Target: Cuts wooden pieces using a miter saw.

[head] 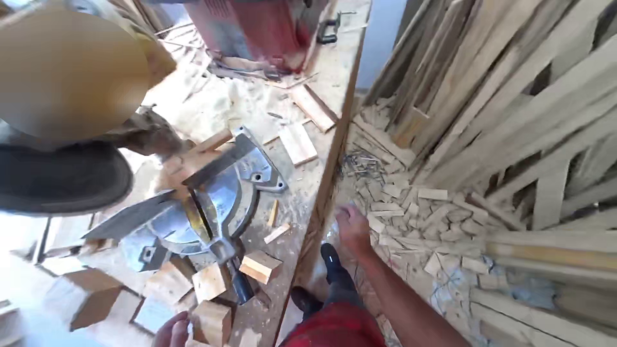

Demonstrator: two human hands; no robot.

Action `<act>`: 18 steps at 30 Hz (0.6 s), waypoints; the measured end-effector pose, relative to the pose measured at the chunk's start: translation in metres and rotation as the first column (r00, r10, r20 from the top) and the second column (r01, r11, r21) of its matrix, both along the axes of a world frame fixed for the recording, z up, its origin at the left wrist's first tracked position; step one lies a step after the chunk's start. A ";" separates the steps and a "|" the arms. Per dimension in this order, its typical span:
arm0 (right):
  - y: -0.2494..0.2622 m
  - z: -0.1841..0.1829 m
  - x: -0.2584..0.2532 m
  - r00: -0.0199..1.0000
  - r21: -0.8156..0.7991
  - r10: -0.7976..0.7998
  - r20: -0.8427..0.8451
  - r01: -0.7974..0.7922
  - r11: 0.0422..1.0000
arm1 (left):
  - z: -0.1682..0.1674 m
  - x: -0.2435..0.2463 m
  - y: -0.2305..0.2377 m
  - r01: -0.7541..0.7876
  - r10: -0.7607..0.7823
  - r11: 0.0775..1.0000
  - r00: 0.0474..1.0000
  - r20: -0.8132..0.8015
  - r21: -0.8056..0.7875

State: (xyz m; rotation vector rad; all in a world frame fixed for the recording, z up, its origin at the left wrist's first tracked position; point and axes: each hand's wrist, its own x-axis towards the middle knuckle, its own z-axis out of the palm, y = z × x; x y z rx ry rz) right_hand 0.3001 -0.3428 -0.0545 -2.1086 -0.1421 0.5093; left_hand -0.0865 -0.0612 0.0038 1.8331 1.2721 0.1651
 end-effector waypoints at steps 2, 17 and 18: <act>0.036 0.040 0.034 0.979 0.051 -0.013 0.206 0.002 0.999 | -0.010 0.006 -0.010 -0.004 0.001 0.999 0.997 0.080 0.041; 0.123 0.104 0.084 0.993 0.313 0.113 -0.038 -0.095 0.945 | 0.012 -0.015 -0.030 -0.420 0.361 0.876 0.897 0.257 0.238; 0.128 0.111 0.061 0.968 0.398 0.148 -0.202 -0.057 0.916 | 0.012 -0.011 -0.027 -0.416 0.344 0.872 0.895 0.284 0.257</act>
